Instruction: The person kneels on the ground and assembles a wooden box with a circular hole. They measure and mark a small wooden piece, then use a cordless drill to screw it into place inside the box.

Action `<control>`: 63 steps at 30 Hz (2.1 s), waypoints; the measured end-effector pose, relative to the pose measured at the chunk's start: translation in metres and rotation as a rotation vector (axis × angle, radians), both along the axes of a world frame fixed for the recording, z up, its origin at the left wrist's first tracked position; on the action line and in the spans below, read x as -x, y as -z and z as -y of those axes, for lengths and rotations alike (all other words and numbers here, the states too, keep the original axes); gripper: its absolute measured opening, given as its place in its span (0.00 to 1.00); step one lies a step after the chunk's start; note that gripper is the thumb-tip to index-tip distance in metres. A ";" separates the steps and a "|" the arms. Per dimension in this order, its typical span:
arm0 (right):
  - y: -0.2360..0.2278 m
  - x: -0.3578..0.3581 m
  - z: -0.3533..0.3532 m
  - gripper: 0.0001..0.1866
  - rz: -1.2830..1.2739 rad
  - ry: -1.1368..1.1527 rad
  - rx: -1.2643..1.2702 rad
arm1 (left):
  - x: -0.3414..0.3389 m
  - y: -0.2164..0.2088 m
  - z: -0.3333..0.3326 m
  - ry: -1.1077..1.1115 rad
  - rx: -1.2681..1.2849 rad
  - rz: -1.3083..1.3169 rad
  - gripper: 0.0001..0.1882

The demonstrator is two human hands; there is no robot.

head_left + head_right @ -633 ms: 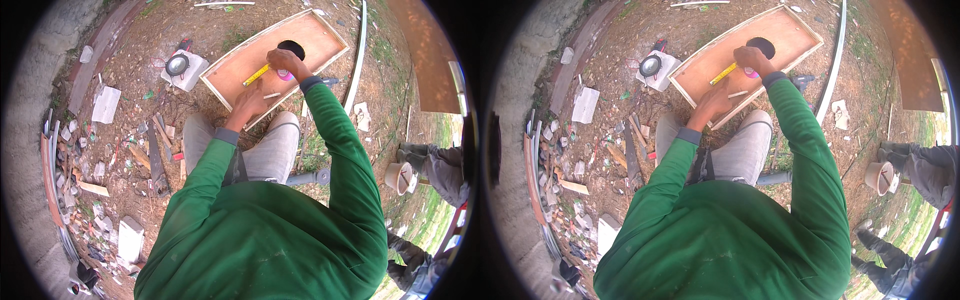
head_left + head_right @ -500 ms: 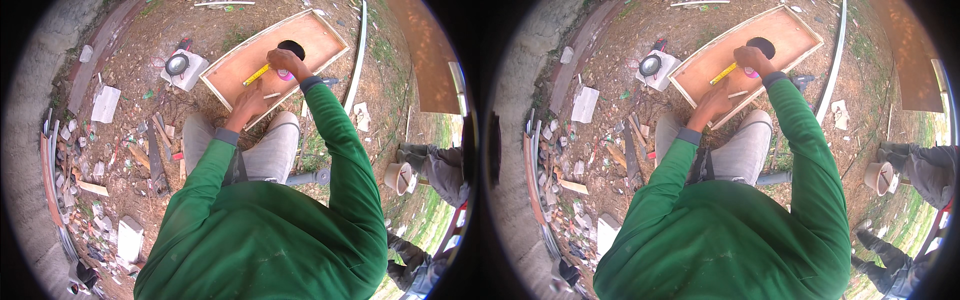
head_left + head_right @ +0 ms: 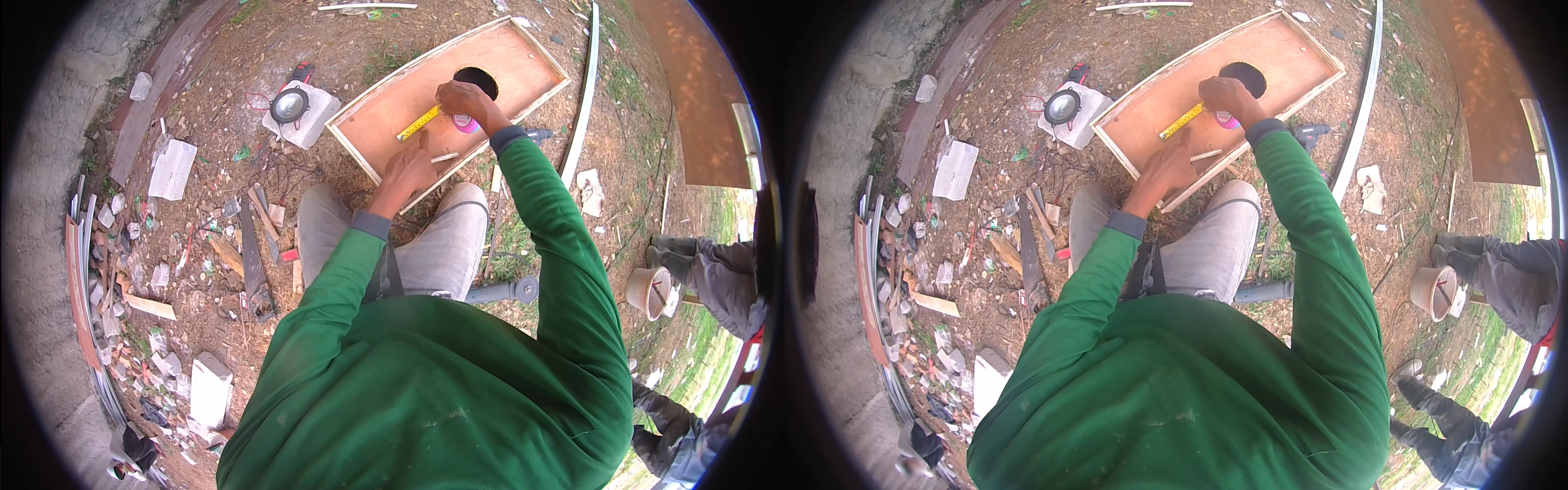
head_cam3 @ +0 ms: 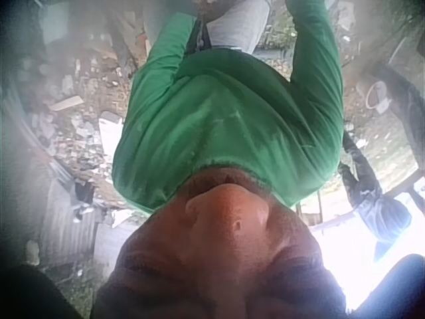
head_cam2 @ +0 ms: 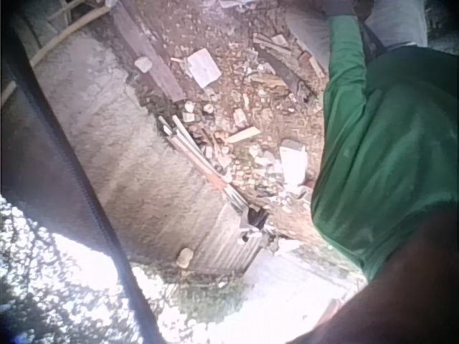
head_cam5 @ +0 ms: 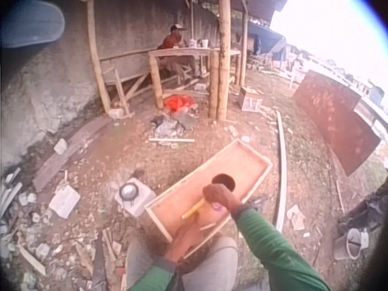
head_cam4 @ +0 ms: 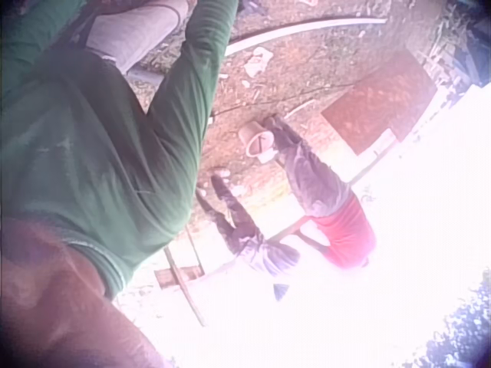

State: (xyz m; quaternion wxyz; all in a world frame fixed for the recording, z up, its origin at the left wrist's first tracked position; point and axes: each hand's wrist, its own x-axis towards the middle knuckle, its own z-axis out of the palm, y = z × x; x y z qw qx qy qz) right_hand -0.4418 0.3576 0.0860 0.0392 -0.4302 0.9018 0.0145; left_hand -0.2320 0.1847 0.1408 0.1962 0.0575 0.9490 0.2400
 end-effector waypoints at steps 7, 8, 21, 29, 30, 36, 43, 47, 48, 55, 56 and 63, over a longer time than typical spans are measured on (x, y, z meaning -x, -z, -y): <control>0.001 -0.002 -0.002 0.08 0.001 0.024 0.020 | -0.002 -0.002 0.000 -0.010 -0.008 -0.003 0.66; 0.002 0.000 -0.001 0.08 0.000 0.017 0.029 | -0.002 -0.002 0.000 -0.007 -0.003 0.006 0.66; 0.002 0.007 0.002 0.12 0.120 0.073 -0.080 | -0.002 0.010 -0.002 -0.010 -0.003 -0.120 0.63; 0.003 0.004 -0.001 0.08 0.089 0.061 0.009 | -0.015 0.019 0.007 -0.079 -0.108 -0.151 0.46; 0.003 0.003 -0.002 0.08 0.099 0.072 0.006 | -0.015 0.018 0.007 -0.077 -0.096 -0.134 0.46; -0.002 -0.002 -0.002 0.08 0.120 0.083 0.021 | -0.009 0.015 0.001 -0.076 -0.050 -0.132 0.48; -0.020 -0.013 0.002 0.11 0.194 0.162 -0.001 | -0.006 0.014 -0.007 -0.063 0.032 -0.123 0.49; -0.036 -0.014 0.007 0.17 0.267 0.195 -0.136 | -0.005 0.015 -0.011 -0.034 0.076 -0.169 0.49; -0.039 -0.014 0.008 0.17 0.283 0.211 -0.157 | -0.006 0.015 -0.012 -0.023 0.084 -0.181 0.48; -0.046 -0.016 0.011 0.18 0.324 0.236 -0.197 | -0.005 0.017 -0.012 0.019 0.132 -0.263 0.46; -0.045 -0.015 0.011 0.18 0.329 0.238 -0.187 | -0.005 0.018 -0.011 0.023 0.126 -0.273 0.46; -0.042 -0.016 0.007 0.18 0.295 0.193 -0.151 | -0.003 0.022 -0.008 0.033 0.113 -0.332 0.42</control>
